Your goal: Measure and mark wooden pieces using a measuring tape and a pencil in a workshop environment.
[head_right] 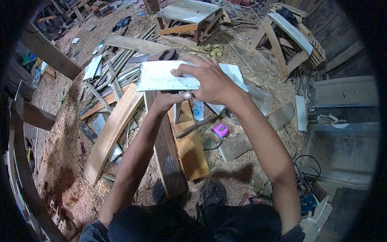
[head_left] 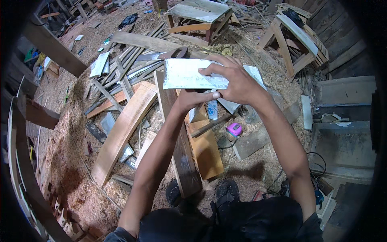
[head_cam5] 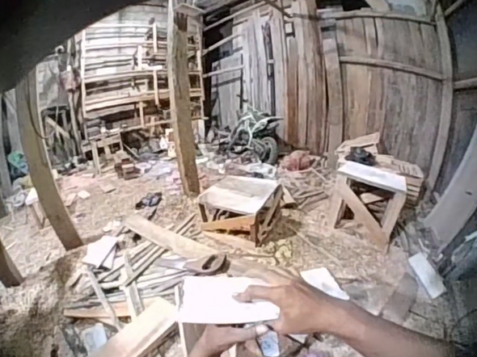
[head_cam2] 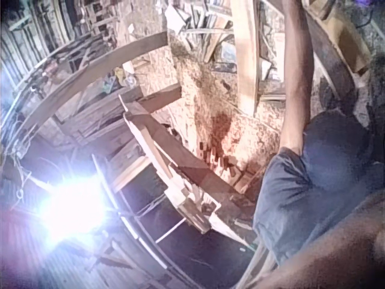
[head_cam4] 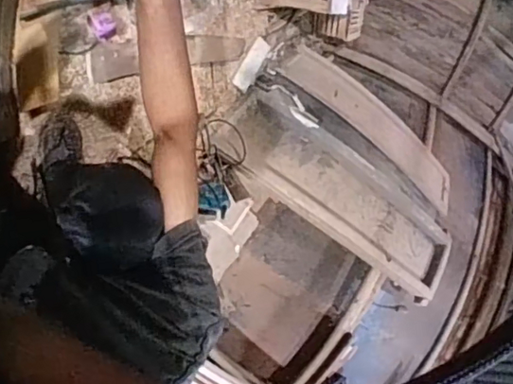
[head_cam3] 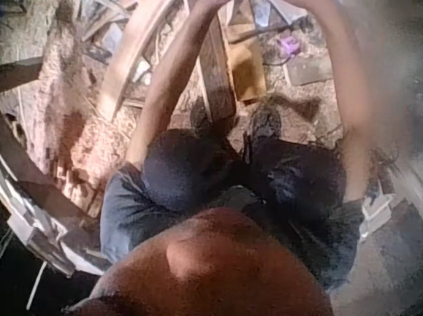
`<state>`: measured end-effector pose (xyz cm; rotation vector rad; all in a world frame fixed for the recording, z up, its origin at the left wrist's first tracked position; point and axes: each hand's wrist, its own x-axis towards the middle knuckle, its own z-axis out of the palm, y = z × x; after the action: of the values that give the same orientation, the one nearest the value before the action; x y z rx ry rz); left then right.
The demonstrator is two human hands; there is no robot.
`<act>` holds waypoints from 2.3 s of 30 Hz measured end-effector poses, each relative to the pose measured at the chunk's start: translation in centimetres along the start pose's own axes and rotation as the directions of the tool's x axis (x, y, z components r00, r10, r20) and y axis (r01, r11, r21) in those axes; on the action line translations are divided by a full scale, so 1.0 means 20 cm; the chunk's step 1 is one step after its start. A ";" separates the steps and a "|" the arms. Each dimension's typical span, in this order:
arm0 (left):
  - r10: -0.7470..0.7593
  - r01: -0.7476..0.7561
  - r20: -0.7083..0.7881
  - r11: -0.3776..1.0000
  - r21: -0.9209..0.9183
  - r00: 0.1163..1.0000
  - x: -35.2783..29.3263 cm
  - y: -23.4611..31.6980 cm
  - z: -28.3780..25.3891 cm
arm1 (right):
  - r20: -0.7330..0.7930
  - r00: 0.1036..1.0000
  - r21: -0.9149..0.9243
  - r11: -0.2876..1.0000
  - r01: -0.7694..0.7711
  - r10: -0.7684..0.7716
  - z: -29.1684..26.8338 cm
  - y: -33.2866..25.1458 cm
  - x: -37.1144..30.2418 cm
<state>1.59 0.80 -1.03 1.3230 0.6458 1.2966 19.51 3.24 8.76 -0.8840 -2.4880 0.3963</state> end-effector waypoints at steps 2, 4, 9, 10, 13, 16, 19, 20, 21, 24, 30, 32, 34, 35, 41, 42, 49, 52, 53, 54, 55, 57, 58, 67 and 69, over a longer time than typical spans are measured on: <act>0.018 -0.018 -0.027 1.000 0.011 0.999 0.00 -0.01 0.00 | 0.001 0.999 -0.025 0.999 0.032 -0.032 0.00 -0.01 0.01; 0.089 -0.091 -0.080 0.996 -0.017 0.993 -0.01 -0.05 0.00 | -0.003 1.000 -0.028 0.999 0.022 -0.022 0.01 -0.01 0.01; 0.099 -0.102 -0.044 0.994 -0.051 0.994 -0.01 -0.06 -0.04 | 0.002 0.999 -0.041 0.998 0.043 -0.043 0.02 -0.04 0.02; 0.093 -0.094 -0.019 0.994 -0.052 0.996 -0.01 -0.06 -0.04 | 0.002 0.999 -0.040 0.998 0.039 -0.039 0.02 -0.04 0.01; 0.062 -0.062 0.013 0.998 -0.017 0.998 -0.01 -0.05 -0.05 | 0.008 1.000 -0.036 0.999 0.029 -0.029 0.01 -0.03 0.00; 0.109 -0.109 -0.011 0.984 -0.139 0.994 -0.03 -0.06 -0.03 | 0.031 0.999 -0.041 0.999 0.028 -0.026 0.00 -0.04 0.01; 0.061 -0.082 -0.155 0.988 -0.133 0.986 -0.06 -0.04 0.01 | 0.058 0.998 -0.022 0.999 0.026 -0.024 -0.01 -0.06 0.02; 0.062 -0.082 -0.150 0.988 -0.128 0.987 -0.06 -0.04 0.01 | 0.072 0.997 0.005 1.000 0.022 -0.023 -0.01 -0.06 0.02; 0.053 -0.080 -0.193 0.987 -0.137 0.980 -0.07 -0.05 0.00 | 0.064 0.998 0.005 1.000 0.023 -0.023 -0.02 -0.08 0.03; 0.043 -0.066 -0.219 0.993 -0.100 0.975 -0.11 -0.04 -0.07 | 0.135 0.990 0.004 1.000 0.029 -0.030 -0.02 -0.14 0.07; 0.092 0.108 -0.352 0.854 0.510 0.932 -0.28 0.12 -0.11 | 0.122 0.990 -0.005 0.997 0.074 -0.073 0.05 -0.17 0.14; -0.219 0.373 -0.316 0.709 0.599 0.923 -0.30 0.37 0.02 | 0.126 0.991 -0.047 0.998 0.048 -0.042 0.01 -0.13 0.08; -0.445 0.577 -0.382 0.489 0.655 0.810 -0.34 0.61 0.05 | 0.122 0.992 -0.074 0.996 0.041 -0.032 0.00 -0.12 0.06; -0.393 0.589 -0.440 0.517 0.620 0.808 -0.37 0.71 0.05 | 0.121 0.992 -0.077 0.996 0.052 -0.043 0.02 -0.13 0.08; -0.075 -0.169 0.171 0.035 0.985 0.982 0.02 0.74 -0.12 | 0.138 0.988 -0.040 0.997 0.069 -0.063 0.04 -0.16 0.13; -0.180 -0.221 0.213 -0.023 0.975 0.960 0.09 0.70 -0.11 | 0.110 0.992 -0.083 0.994 0.070 -0.060 0.06 -0.13 0.10; -0.317 -0.115 0.201 0.268 0.956 0.927 0.18 0.64 -0.15 | 0.136 0.990 -0.058 0.998 0.039 -0.031 0.02 -0.13 0.10; -0.307 -0.146 0.214 0.231 0.962 0.927 0.18 0.64 -0.14 | 0.114 0.991 0.023 0.998 0.065 -0.067 -0.02 -0.13 0.08; -0.312 -0.153 0.224 0.235 0.960 0.923 0.18 0.65 -0.13 | 0.117 0.991 0.022 0.998 0.056 -0.059 -0.02 -0.11 0.07; -0.311 -0.156 0.212 0.195 0.968 0.926 0.19 0.65 -0.11 | 0.107 0.991 0.037 0.996 0.080 -0.083 -0.02 -0.09 0.07; -0.316 -0.151 0.209 0.197 0.969 0.925 0.19 0.65 -0.11 | 0.098 0.989 0.057 0.992 0.109 -0.114 -0.02 -0.09 0.08; -0.352 -0.151 0.206 0.176 0.973 0.913 0.19 0.67 -0.12 | 0.090 0.990 0.089 0.991 0.097 -0.105 0.01 -0.10 0.08; -0.399 -0.155 0.202 0.147 0.977 0.894 0.20 0.69 -0.12 | 0.049 0.993 0.068 0.992 0.106 -0.109 0.04 -0.10 0.07; -0.598 -0.137 0.088 -0.036 0.990 0.796 0.23 0.80 -0.09 | 0.088 0.993 -0.005 0.997 0.079 -0.078 0.07 -0.13 0.12; -0.584 -0.120 0.106 0.014 0.993 0.805 0.21 0.81 -0.09 | 0.124 0.990 0.014 0.998 0.066 -0.067 0.06 -0.14 0.12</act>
<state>-3.95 1.55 14.87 2.4193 1.4580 -0.1830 15.82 2.46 9.65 -0.7921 -2.6196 0.4533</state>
